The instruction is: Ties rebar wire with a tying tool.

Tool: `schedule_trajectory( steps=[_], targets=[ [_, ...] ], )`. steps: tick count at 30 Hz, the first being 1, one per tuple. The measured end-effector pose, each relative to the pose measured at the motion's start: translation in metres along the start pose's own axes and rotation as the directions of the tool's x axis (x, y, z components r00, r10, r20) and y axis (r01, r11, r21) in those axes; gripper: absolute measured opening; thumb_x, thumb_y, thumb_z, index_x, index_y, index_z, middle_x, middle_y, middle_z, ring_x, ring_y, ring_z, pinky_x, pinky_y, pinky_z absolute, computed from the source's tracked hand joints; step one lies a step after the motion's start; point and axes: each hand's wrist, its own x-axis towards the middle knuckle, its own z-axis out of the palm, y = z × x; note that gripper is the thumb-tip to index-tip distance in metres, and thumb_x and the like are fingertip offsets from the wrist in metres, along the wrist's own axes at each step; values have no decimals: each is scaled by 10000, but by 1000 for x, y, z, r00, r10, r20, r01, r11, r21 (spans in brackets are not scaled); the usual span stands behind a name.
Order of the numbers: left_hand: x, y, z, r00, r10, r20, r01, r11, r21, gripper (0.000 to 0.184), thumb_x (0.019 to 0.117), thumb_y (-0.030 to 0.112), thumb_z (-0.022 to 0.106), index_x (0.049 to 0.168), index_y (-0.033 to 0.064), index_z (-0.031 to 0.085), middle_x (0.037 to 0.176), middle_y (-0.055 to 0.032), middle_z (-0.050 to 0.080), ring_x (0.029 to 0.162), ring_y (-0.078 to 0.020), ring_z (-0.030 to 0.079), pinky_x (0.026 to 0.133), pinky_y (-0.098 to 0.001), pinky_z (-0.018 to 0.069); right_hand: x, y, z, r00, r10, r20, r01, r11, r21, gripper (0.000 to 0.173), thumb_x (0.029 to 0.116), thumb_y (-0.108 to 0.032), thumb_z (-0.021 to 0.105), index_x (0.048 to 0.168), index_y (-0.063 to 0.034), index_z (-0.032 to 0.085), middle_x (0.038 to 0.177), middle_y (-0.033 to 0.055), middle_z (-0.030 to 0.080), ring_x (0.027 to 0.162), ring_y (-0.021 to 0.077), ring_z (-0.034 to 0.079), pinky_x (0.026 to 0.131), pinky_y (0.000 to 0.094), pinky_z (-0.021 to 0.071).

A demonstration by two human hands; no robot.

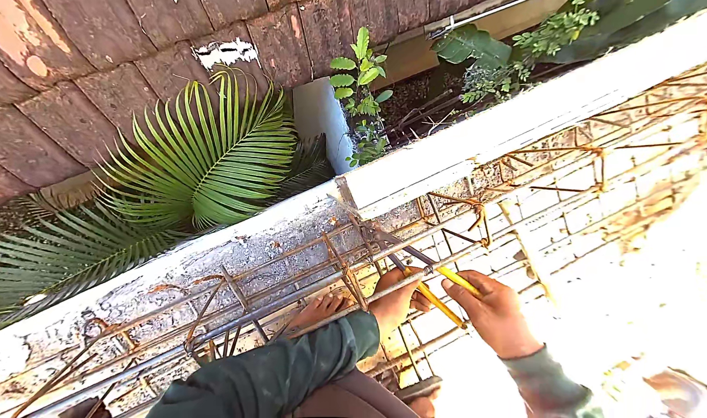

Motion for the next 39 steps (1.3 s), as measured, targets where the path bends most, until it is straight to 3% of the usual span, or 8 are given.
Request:
schedule_trajectory(
  steps=[10, 13, 17, 20, 23, 28, 32, 39],
  targets=[
    [13, -1, 9, 994, 15, -113, -19, 999, -32, 201, 1088, 120, 488, 1148, -50, 576, 838, -96, 679, 675, -137, 694, 668, -275, 609, 10, -6, -6, 999, -13, -39, 14, 999, 31, 79, 887, -151, 702, 921, -83, 721, 679, -50, 628, 556, 13, 547, 515, 215, 445],
    [13, 3, 12, 995, 26, -95, -31, 998, -54, 231, 1096, 144, 475, 1135, -56, 583, 837, -104, 688, 685, -146, 701, 690, -284, 614, 8, -4, -4, 991, -123, -52, 116, 986, -121, 149, 907, -221, 684, 946, -79, 707, 721, -7, 642, 606, 90, 592, 564, 313, 493],
    [13, 5, 10, 996, 49, -77, -55, 995, -77, 248, 1100, 149, 463, 1102, -61, 594, 812, -115, 699, 672, -161, 709, 675, -297, 619, -5, -6, -8, 906, -421, 56, 365, 703, -610, 538, 831, -417, 720, 1183, -12, 689, 1037, 220, 671, 919, 449, 664, 722, 619, 531],
    [10, 6, 8, 998, 27, -62, -31, 997, -68, 267, 1104, 170, 457, 1102, -57, 598, 811, -110, 696, 681, -158, 707, 684, -293, 615, -28, -7, 4, 868, -488, 90, 317, 407, -857, 888, 637, -237, 948, 1409, 11, 586, 1180, 272, 681, 1060, 495, 665, 867, 689, 486],
    [4, 10, 6, 1000, -5, -22, 3, 997, -73, 259, 1106, 153, 444, 1131, -58, 592, 834, -111, 693, 706, -164, 710, 712, -301, 616, -18, -1, 19, 836, -548, 8, 201, 293, -935, 507, 768, 78, 780, 1259, 56, 656, 978, 245, 692, 884, 448, 689, 769, 597, 523],
    [-4, 11, 2, 999, -2, 33, 6, 993, -117, 245, 1108, 138, 426, 1189, -50, 562, 865, -109, 691, 730, -165, 712, 730, -299, 615, -2, -29, 9, 972, -227, 56, 147, 404, -903, 349, 773, -20, 754, 1106, 38, 664, 869, 209, 682, 732, 393, 694, 671, 523, 532],
    [-6, 7, -4, 993, 98, 65, -101, 994, 52, 285, 1104, 144, 438, 1250, -51, 588, 1001, -104, 707, 856, -134, 708, 807, -293, 593, -2, -71, -6, 931, 302, 205, 2, 557, -831, 371, 936, -110, 572, 1300, -43, 548, 1076, 201, 697, 968, 406, 714, 774, 560, 558],
    [5, -24, -37, 977, 172, 127, -205, 923, 327, 421, 1107, 252, 416, 1421, 0, 539, 1193, -128, 694, 1027, -148, 685, 882, -310, 563, 9, -51, -8, 922, 303, 241, -15, 650, -760, 382, 912, -93, 602, 1291, -59, 569, 1069, 199, 702, 994, 403, 704, 803, 585, 543]
  ],
)
